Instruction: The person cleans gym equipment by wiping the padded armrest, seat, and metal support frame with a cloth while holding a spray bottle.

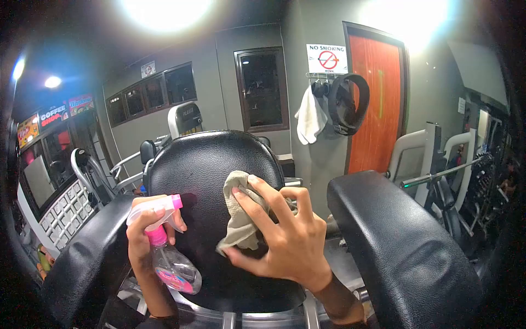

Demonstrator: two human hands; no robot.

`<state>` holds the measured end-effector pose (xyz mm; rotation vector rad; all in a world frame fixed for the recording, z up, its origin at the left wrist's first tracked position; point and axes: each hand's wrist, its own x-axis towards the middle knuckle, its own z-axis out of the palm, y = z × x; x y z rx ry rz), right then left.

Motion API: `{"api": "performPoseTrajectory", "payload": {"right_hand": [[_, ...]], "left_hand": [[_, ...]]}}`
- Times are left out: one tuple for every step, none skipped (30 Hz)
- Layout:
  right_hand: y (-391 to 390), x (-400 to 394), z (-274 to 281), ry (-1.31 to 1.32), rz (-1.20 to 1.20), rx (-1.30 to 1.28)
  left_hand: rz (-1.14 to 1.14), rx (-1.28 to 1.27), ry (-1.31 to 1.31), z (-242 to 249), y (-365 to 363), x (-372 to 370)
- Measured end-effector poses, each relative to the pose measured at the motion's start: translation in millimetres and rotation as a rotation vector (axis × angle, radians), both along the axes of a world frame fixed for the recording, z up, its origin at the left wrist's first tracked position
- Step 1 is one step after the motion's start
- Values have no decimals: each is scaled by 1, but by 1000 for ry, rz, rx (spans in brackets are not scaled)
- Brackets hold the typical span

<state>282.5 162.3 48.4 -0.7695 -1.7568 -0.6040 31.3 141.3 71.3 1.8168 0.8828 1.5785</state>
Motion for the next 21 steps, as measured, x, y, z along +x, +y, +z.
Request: {"api": "performPoseTrajectory", "payload": {"right_hand": [[5, -1, -3, 5, 3, -1], [11, -2, -6, 28, -10, 39], [15, -3, -7, 51, -23, 79], [13, -3, -1, 84, -14, 57], [16, -3, 6, 126, 23, 53], [22, -2, 14, 152, 48, 55], [28, 0, 23, 177, 71, 58], [34, 1, 33, 204, 119, 47], [44, 4, 40, 163, 84, 81], [54, 4, 48, 182, 95, 82], [62, 3, 54, 200, 106, 84], [66, 3, 59, 219, 128, 41], [68, 4, 58, 218, 128, 41], [69, 5, 56, 281, 213, -29], [69, 6, 54, 344, 298, -101], [67, 7, 48, 392, 363, -92], [64, 8, 42, 389, 362, -90], [60, 11, 34, 432, 371, -91], [55, 14, 25, 477, 378, -95], [49, 16, 15, 489, 372, -89], [45, 18, 4, 490, 372, -91]], "left_hand": [[3, -1, 5, 0, 0, 1], [2, -6, 10, 1, -1, 1], [2, -11, 17, 2, -1, 2], [4, -10, 24, 2, 0, 2], [-16, 1, 38, 2, 1, 1], [-37, 10, 53, 3, 2, 1], [-37, 10, 60, 3, 2, 3], [-44, 9, 47, 3, 2, 4], [-51, 7, 32, 4, 3, 7], [-51, 4, 36, 4, 3, 9], [-59, 4, 51, 5, 3, 12], [-66, 6, 65, 6, 3, 14], [-66, 6, 65, 6, 3, 18], [-46, 8, 55, 5, 2, 21], [-26, 10, 45, 4, 2, 23], [-22, 9, 59, 5, 2, 23], [-23, 11, 56, 6, 2, 24], [4, 2, 33, 6, -1, 26], [31, -10, 10, 5, -1, 29], [18, -14, 21, 5, 0, 27], [18, -16, 22, 5, 0, 27]]}}
